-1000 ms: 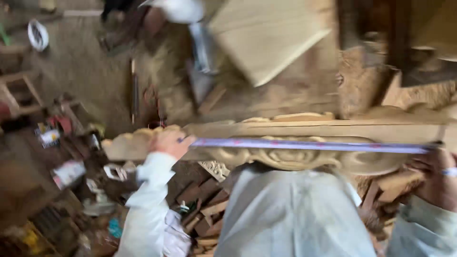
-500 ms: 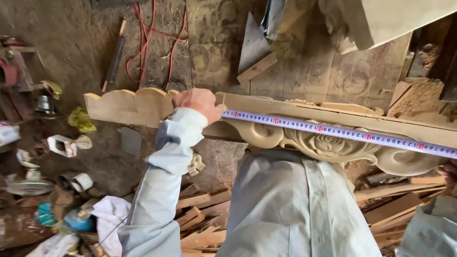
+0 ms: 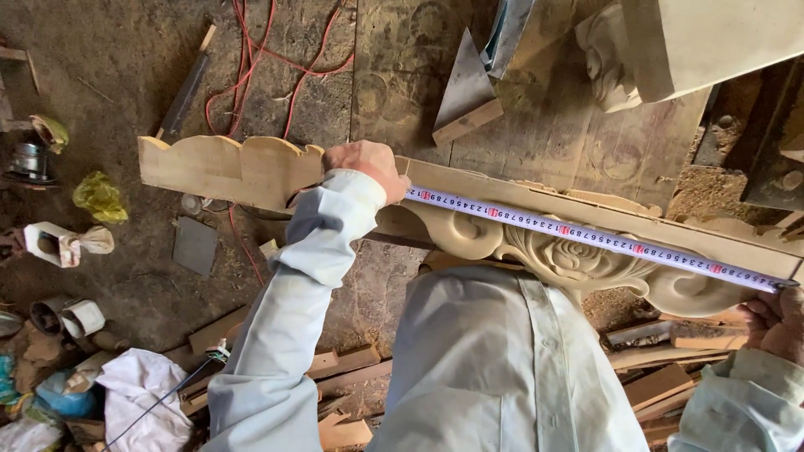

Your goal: Measuring a decorative carved wooden board with a tape measure and marking it with a pen and a square.

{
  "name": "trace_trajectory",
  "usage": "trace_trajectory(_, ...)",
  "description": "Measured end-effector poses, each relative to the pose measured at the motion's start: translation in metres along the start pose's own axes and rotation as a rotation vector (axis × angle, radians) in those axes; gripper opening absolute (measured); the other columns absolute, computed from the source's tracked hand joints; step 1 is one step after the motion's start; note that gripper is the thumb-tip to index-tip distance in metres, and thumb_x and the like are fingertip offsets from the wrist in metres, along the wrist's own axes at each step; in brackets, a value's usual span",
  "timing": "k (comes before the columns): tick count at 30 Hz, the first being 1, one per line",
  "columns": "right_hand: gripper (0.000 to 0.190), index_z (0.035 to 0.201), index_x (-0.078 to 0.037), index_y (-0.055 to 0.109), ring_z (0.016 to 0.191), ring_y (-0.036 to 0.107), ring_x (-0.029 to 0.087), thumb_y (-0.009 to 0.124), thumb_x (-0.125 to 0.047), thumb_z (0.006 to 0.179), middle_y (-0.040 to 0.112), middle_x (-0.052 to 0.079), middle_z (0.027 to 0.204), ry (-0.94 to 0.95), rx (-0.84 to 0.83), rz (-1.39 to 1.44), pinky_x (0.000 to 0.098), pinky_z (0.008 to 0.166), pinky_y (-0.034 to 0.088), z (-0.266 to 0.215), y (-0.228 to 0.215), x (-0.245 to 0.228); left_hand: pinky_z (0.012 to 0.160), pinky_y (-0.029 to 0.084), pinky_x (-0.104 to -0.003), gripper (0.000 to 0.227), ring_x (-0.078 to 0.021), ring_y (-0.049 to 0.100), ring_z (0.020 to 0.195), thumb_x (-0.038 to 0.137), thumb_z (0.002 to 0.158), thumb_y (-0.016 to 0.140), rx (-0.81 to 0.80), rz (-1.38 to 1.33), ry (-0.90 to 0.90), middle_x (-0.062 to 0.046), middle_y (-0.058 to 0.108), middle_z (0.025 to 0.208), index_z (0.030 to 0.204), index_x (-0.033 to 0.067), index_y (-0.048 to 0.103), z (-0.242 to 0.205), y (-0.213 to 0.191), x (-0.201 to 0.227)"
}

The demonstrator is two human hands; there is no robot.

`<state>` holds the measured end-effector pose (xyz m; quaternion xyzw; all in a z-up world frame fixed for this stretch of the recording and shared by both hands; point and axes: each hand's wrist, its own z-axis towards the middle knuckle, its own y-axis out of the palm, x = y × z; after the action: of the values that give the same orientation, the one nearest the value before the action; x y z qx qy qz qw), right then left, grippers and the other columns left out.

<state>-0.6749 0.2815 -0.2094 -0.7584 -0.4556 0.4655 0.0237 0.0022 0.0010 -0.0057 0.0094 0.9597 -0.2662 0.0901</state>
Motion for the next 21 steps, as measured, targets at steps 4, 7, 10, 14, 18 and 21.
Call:
trace_trajectory(4,0.016,0.111,-0.032,0.063,0.078,0.064,-0.005,0.063,-0.049,0.112,0.066,-0.017,0.093,-0.087,-0.071,-0.009,0.0136,0.081,0.065,-0.025,0.005,-0.019,0.077,0.043,-0.044,0.04,-0.0324,0.069,0.096,0.052,0.087,0.061,0.035,-0.002,0.012,-0.011,0.074,0.106,0.099,0.0176,0.077,0.004,0.005,-0.001)
trace_trajectory(7,0.011,0.111,-0.031,0.058,0.076,0.064,-0.001,0.058,-0.041,0.116,0.064,-0.014,0.091,-0.111,-0.09,-0.012,0.0145,0.077,0.064,-0.034,0.007,-0.024,0.075,0.045,-0.045,0.04,-0.0331,0.068,0.096,0.051,0.088,0.061,0.036,0.0,0.012,-0.012,0.074,0.106,0.099,0.0163,0.076,0.001,0.003,-0.001)
trace_trajectory(10,0.012,0.116,-0.03,0.058,0.077,0.065,0.0,0.059,-0.041,0.119,0.066,-0.013,0.094,-0.135,-0.107,-0.01,0.0144,0.079,0.064,-0.044,0.01,-0.033,0.078,0.047,-0.047,0.038,-0.0331,0.069,0.099,0.049,0.089,0.059,0.021,0.007,0.016,-0.01,0.074,0.108,0.102,0.0175,0.076,0.0,-0.001,-0.001)
trace_trajectory(14,0.008,0.117,-0.033,0.06,0.075,0.064,-0.003,0.061,-0.041,0.116,0.069,-0.014,0.095,-0.104,-0.092,0.007,0.0141,0.078,0.065,-0.047,0.013,-0.037,0.081,0.048,-0.048,0.036,-0.0344,0.07,0.1,0.045,0.088,0.058,-0.013,0.026,0.023,-0.01,0.074,0.109,0.103,0.018,0.076,0.0,-0.006,-0.002)
trace_trajectory(18,0.003,0.114,-0.03,0.058,0.071,0.064,-0.002,0.059,-0.032,0.116,0.069,-0.012,0.091,-0.101,-0.098,0.014,0.0139,0.075,0.066,-0.045,0.013,-0.038,0.075,0.046,-0.045,0.029,-0.0305,0.071,0.091,0.039,0.086,0.057,-0.014,0.026,0.031,-0.006,0.075,0.099,0.095,0.0196,0.076,0.001,-0.008,-0.005)
trace_trajectory(21,0.006,0.121,-0.031,0.059,0.073,0.066,-0.002,0.059,-0.036,0.117,0.069,-0.013,0.093,-0.105,-0.109,0.048,0.0146,0.078,0.067,-0.044,0.011,-0.036,0.076,0.046,-0.043,0.026,-0.0299,0.07,0.092,0.036,0.087,0.056,-0.023,0.032,0.044,-0.005,0.075,0.1,0.094,0.0193,0.075,0.002,-0.008,-0.006)
